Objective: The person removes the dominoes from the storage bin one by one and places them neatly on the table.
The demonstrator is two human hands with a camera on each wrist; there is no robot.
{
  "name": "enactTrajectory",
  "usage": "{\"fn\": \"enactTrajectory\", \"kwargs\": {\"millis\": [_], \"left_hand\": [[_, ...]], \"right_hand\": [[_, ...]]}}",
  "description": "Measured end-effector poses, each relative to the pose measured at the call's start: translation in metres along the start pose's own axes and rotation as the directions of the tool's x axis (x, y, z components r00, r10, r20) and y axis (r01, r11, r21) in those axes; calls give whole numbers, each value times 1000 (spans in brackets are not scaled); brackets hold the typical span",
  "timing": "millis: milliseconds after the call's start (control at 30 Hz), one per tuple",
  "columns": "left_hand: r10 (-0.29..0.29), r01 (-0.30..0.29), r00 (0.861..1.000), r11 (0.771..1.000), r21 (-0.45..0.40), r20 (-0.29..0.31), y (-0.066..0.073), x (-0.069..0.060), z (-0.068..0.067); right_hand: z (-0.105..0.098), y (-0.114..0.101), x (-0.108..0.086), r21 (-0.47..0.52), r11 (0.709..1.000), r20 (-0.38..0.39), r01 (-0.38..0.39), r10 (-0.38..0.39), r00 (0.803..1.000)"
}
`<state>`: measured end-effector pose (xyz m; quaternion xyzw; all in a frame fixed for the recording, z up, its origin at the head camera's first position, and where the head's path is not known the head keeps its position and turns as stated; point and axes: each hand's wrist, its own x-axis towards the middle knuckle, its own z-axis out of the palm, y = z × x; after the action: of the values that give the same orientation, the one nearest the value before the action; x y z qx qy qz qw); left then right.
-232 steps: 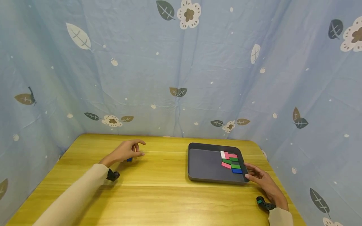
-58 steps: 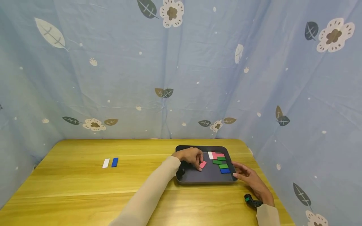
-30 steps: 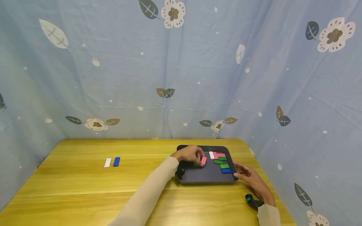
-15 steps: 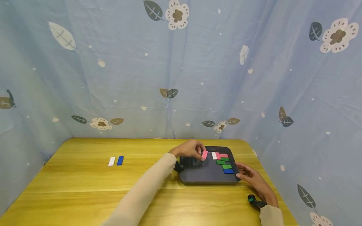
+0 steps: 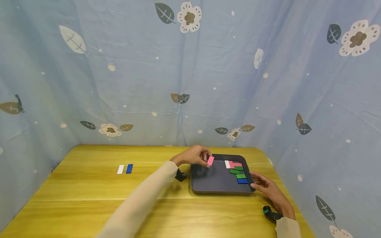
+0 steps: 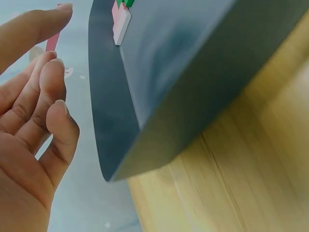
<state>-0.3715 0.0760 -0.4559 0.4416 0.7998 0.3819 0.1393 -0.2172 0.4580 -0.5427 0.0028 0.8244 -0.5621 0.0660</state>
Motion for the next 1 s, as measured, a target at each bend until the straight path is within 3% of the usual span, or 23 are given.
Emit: {"fn": "enactTrajectory", "kwargs": {"millis": [400, 1000], "left_hand": [[-1, 1, 1000, 1000, 8, -20, -9, -29, -9], [-4, 13, 995, 996, 90, -104, -18, -65, -17]], "right_hand": [[1, 2, 0, -10, 1000, -8, 4, -5, 1000], [3, 1, -2, -3, 1000, -8, -1, 1, 1000]]}}
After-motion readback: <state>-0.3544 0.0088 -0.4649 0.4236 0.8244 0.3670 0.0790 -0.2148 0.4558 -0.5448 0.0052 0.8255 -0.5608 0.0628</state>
